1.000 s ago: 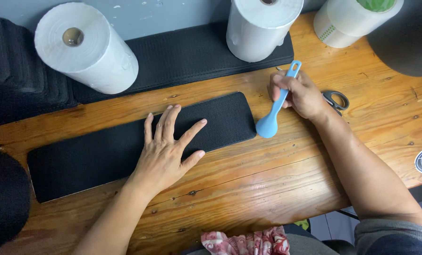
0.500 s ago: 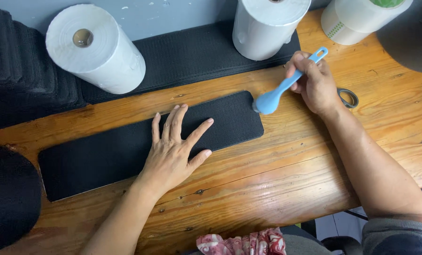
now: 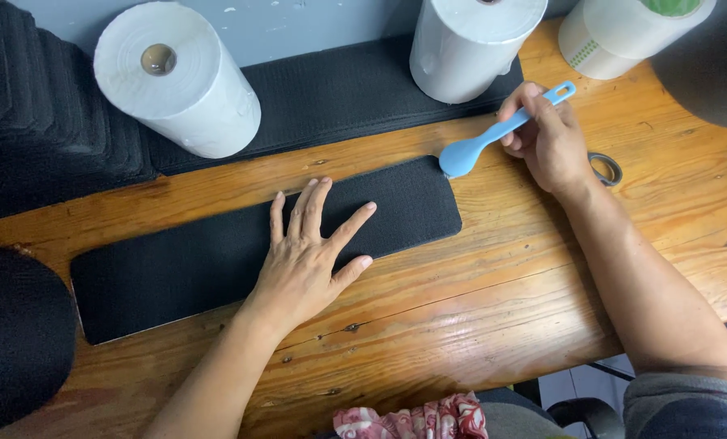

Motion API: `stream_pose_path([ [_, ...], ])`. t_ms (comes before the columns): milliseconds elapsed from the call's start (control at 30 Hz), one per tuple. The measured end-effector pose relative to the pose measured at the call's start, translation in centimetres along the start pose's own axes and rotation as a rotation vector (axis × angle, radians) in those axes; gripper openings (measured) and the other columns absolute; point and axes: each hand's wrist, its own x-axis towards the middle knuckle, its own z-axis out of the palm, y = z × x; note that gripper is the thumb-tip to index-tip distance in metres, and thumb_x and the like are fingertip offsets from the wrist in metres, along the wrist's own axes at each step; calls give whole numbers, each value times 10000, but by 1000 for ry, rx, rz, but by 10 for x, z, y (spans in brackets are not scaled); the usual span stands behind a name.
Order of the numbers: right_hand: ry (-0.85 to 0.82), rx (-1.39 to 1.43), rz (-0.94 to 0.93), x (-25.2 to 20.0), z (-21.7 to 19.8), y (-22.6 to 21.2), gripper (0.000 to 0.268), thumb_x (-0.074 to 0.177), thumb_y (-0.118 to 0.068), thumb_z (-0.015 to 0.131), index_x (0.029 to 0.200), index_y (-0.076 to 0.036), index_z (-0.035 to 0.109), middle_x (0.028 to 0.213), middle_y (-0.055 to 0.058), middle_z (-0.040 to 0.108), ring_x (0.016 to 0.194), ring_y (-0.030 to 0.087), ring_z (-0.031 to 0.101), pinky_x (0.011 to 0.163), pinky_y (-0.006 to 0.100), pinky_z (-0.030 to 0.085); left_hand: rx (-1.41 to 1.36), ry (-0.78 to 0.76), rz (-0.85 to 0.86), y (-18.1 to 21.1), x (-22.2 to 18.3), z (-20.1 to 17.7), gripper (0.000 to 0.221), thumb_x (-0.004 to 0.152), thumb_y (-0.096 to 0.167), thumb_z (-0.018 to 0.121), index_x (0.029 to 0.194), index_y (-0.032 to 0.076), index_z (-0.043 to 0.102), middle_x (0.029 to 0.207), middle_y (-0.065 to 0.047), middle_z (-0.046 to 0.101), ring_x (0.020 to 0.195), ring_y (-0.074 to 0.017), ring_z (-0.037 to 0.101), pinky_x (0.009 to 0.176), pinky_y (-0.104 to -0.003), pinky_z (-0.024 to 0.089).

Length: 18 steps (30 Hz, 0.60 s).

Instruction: Spreading adhesive onto a black material strip using a blue spatula

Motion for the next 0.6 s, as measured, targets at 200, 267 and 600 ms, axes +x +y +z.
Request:
stream_pose_path([
  [200,-112,49,-35,-1,-2,0,434,1046,-450,498,832,-80,570,673,62,500,576,102,438,506,231,252,-17,9,1,-2,0,2,676,936,577,579,1546,344,404,1562,-266,313,1456,-384,355,1154,-647,238],
  [267,-91,57,-25,-3,1,-2,405,1040,-411,502,825,-76,576,680,61,520,576,103,447,499,229,256,-13,7,1,-1,0,1,679,933,574,587,1544,342,407,1558,-266,315,1453,-384,357,1155,-647,240],
  [600,-210,131,41,-8,5,-4,209,1013,-257,549,875,-99,556,732,134,621,588,137,517,508,214,312,-15,-6,-1,0,1,0,662,931,563,579,1534,339,423,1556,-263,313,1454,-390,350,1154,-651,234],
])
